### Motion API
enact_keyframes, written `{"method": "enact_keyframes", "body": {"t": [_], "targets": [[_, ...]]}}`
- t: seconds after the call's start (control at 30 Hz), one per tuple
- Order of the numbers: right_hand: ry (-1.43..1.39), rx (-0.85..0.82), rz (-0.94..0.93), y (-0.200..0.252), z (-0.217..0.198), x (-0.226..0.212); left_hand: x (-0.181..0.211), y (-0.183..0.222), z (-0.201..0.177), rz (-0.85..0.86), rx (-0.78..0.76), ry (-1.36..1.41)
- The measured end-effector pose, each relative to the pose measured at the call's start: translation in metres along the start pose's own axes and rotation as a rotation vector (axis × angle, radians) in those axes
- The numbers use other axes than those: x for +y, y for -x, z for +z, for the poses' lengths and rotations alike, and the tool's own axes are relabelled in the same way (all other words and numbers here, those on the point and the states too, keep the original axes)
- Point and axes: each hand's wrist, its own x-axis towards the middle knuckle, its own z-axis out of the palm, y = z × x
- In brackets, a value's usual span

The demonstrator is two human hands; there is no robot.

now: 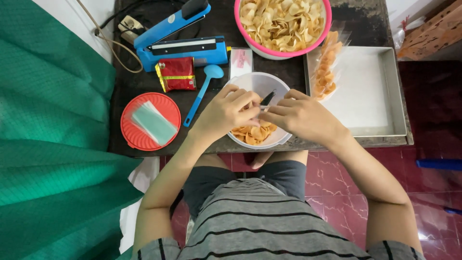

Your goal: The person is bagging seasoned chips by using tongs to transfer them from a large bowl into individual plastic bags and then sealing them with a heat sealer.

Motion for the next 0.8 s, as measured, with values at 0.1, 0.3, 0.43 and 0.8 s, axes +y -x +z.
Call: {"method": "enact_keyframes", "body": {"t": [0.1, 0.3, 0.43, 0.8], "targets": [[-0.048, -0.018, 0.009, -0.002, -0.005, 0.002, 0.003, 0.002, 0.002, -0.021, -0.012, 0.054], [-0.073, -0.102, 0.059, 0.002, 0.001, 0.001, 0.002, 0.002, -0.008, -0.026, -0.321, 0.015], [-0.124, -0.142, 0.075, 0.000, 0.000, 0.000, 0.000, -0.004, -0.005, 0.019, -0.274, -0.068], [-0.254, -0.330, 0.203, 0.001, -0.002, 0.002, -0.001, -0.015, -0.005, 0.077, -0.295, -0.075]]}}
